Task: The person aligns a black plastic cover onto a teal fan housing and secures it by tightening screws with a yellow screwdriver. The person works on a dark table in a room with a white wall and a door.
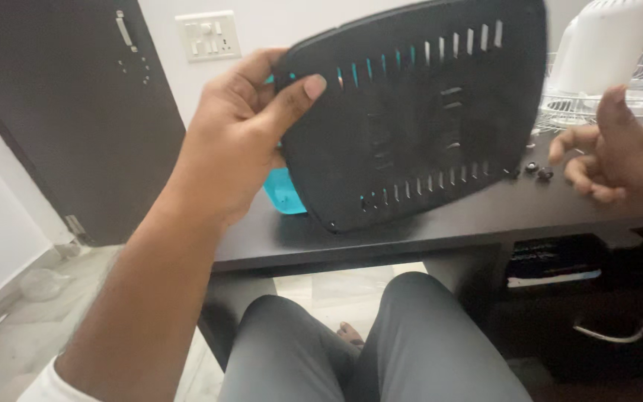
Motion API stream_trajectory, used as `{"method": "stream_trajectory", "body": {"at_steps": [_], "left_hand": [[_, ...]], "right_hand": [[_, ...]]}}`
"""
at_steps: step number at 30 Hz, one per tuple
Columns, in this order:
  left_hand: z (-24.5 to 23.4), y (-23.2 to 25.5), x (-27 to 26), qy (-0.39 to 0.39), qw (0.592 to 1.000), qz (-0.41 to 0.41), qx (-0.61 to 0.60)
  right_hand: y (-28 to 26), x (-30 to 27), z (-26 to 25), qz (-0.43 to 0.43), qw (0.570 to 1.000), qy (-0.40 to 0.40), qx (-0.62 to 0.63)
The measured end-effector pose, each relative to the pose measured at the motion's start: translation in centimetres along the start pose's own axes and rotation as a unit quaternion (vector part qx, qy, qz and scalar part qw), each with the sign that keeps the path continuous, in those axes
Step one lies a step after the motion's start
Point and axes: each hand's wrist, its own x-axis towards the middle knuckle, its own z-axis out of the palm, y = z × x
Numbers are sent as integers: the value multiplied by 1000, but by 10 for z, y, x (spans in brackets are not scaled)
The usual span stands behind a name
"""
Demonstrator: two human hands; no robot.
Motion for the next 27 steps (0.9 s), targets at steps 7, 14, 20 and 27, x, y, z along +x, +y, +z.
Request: {"method": "stream_trajectory", "body": {"at_steps": [7, 14, 20, 27], "left_hand": [[30, 32, -36, 35, 937, 197, 288], [70, 25, -42, -200, 809, 387, 394], [59, 4, -34, -173, 864, 296, 368], [34, -5, -16, -101, 906, 99, 399]], "right_hand": [[-64, -83, 79, -156, 962, -203, 93], [-119, -148, 121, -111, 977, -106, 147], [-118, -135, 109, 85, 993, 76, 22], [-85, -117, 99, -39, 974, -97, -199]]}}
